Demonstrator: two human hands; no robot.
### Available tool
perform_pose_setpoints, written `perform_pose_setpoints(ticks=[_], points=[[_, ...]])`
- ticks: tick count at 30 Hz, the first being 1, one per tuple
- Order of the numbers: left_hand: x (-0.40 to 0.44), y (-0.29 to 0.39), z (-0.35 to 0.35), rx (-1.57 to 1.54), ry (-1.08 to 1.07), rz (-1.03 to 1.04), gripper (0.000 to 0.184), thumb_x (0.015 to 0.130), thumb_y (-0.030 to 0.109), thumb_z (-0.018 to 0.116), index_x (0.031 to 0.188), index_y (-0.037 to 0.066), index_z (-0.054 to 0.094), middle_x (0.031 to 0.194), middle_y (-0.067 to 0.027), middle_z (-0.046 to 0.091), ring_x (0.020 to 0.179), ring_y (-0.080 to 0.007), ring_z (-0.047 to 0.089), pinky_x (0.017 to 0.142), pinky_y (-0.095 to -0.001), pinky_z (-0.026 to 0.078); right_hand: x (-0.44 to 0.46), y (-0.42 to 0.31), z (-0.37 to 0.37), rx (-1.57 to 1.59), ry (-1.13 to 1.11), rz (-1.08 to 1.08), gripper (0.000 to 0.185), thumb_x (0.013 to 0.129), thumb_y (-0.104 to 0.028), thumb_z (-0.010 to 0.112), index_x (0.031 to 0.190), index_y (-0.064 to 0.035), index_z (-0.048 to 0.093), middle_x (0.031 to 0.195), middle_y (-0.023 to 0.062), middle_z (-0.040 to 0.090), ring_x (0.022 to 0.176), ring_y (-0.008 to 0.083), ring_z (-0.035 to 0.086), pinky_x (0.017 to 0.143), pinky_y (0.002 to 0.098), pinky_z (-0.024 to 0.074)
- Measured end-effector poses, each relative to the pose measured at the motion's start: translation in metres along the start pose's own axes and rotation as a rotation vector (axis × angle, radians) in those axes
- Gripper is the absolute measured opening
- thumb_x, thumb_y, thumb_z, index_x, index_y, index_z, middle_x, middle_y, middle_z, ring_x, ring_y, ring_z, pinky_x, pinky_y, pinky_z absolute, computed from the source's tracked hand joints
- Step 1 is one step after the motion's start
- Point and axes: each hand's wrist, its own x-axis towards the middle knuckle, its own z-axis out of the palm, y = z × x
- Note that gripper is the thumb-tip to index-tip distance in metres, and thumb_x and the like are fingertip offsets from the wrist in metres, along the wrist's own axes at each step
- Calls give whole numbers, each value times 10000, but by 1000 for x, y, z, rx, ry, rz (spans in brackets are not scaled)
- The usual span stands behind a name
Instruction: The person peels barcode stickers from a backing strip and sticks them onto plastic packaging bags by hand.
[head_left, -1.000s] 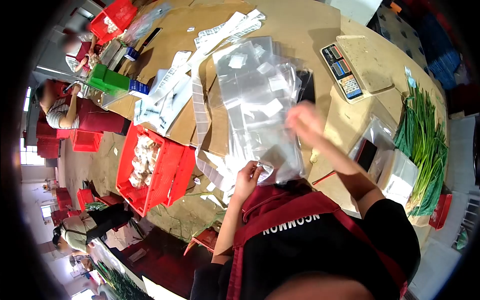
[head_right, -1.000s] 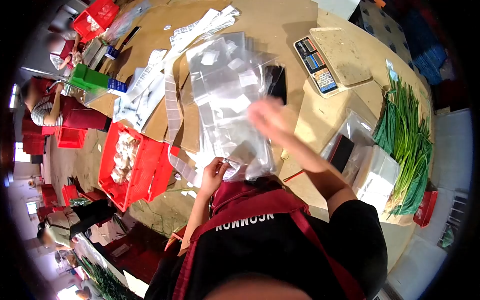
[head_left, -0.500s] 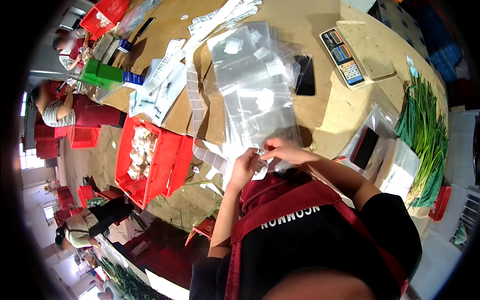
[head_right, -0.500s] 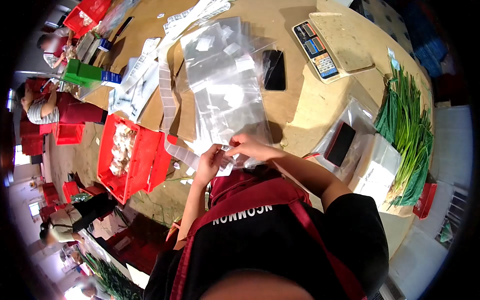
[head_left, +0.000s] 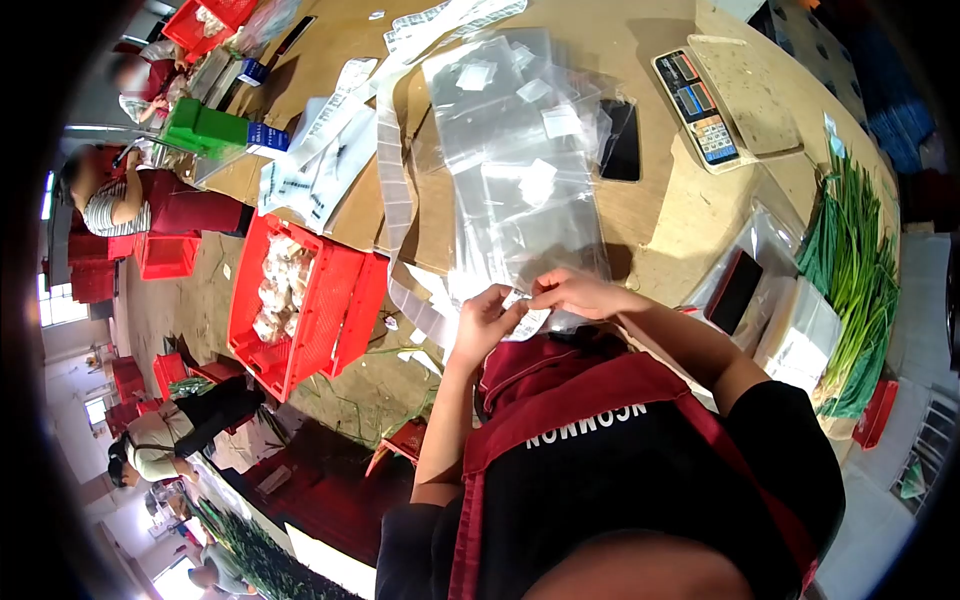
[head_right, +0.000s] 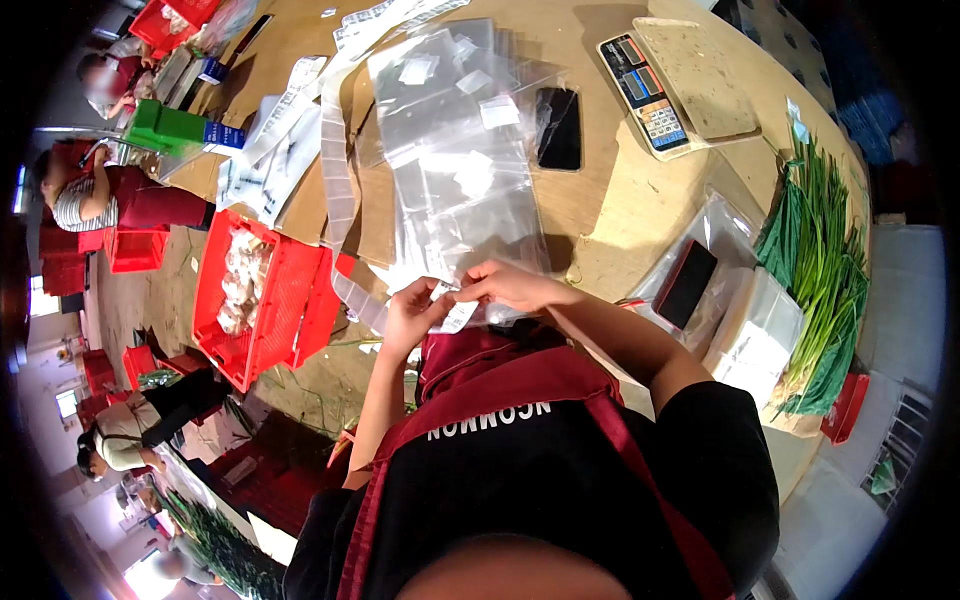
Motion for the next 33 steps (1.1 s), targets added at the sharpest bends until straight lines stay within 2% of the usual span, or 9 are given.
perform_pose_setpoints(ticks=[3, 8, 20, 23, 26, 29, 30, 32, 33], points=[[-3, 4, -2, -156, -115, -10, 102, 860, 67, 583, 901, -24, 563, 608, 14, 520, 557, -39, 441, 476, -215, 364, -8, -9, 7, 182, -32, 71, 182, 814, -120, 634, 914, 23, 581, 813, 37, 587, 791, 69, 518, 590, 236, 418], [-3, 1, -2, 0, -98, -32, 103, 856, 39, 561, 942, -19, 562, 604, -21, 520, 539, -68, 446, 492, -216, 371, 2, 10, 3, -469, 108, -247, 165, 793, -116, 659, 880, 3, 586, 768, 24, 589, 703, 73, 528, 623, 226, 437], [6, -1, 8, 302, 208, -84, 159, 784, 154, 657, 816, 4, 617, 630, -128, 611, 572, -164, 603, 537, -295, 457, 3, 4, 6, -477, 314, -384, 131, 749, -88, 687, 732, -26, 573, 710, 24, 580, 638, 83, 521, 593, 221, 438], [6, 1, -2, 396, 74, -203, 196, 782, 203, 661, 783, 11, 622, 611, -153, 593, 555, -227, 601, 526, -342, 449, 7, -13, -13, -539, 456, -307, 100, 733, -105, 694, 729, -64, 603, 725, 43, 603, 644, 114, 549, 591, 226, 469], [1, -32, 4, 350, 22, -56, 218, 807, 224, 639, 796, 8, 615, 602, -171, 570, 537, -274, 574, 525, -371, 436, 21, -1, -51, -1510, 709, -297, 379, 724, -211, 711, 1047, -95, 551, 912, 24, 600, 727, 165, 575, 751, 356, 462], [0, -19, 3, 323, 64, -54, 196, 829, 196, 605, 830, 0, 590, 638, -184, 571, 552, -293, 556, 537, -365, 435, 6, -23, -47, -1527, 769, -233, 540, 718, -315, 706, 1183, -152, 484, 1107, 29, 542, 913, 179, 546, 864, 412, 413], [-4, -19, 3, 261, 76, -89, 179, 825, 172, 606, 830, -5, 578, 675, -186, 587, 560, -278, 555, 535, -355, 433, 2, -20, -43, -1524, 761, -228, 540, 718, -315, 706, 1183, -152, 484, 1107, 29, 542, 913, 179, 546, 864, 412, 413], [-4, -25, 5, 29, 132, 46, 112, 802, 84, 587, 790, -21, 548, 767, -174, 625, 566, -186, 540, 515, -312, 420, -7, -12, -34, -1513, 287, -293, 545, 718, -364, 690, 1192, -178, 493, 1196, 50, 490, 1100, 193, 450, 950, 433, 341], [-4, -22, 1, 24, 129, 95, 92, 787, 56, 576, 769, -26, 539, 802, -158, 635, 571, -141, 512, 503, -288, 408, -8, 8, -42, -1753, 190, -526, 489, 711, -359, 686, 1145, -186, 544, 1178, 58, 500, 1188, 198, 372, 1007, 445, 249]])
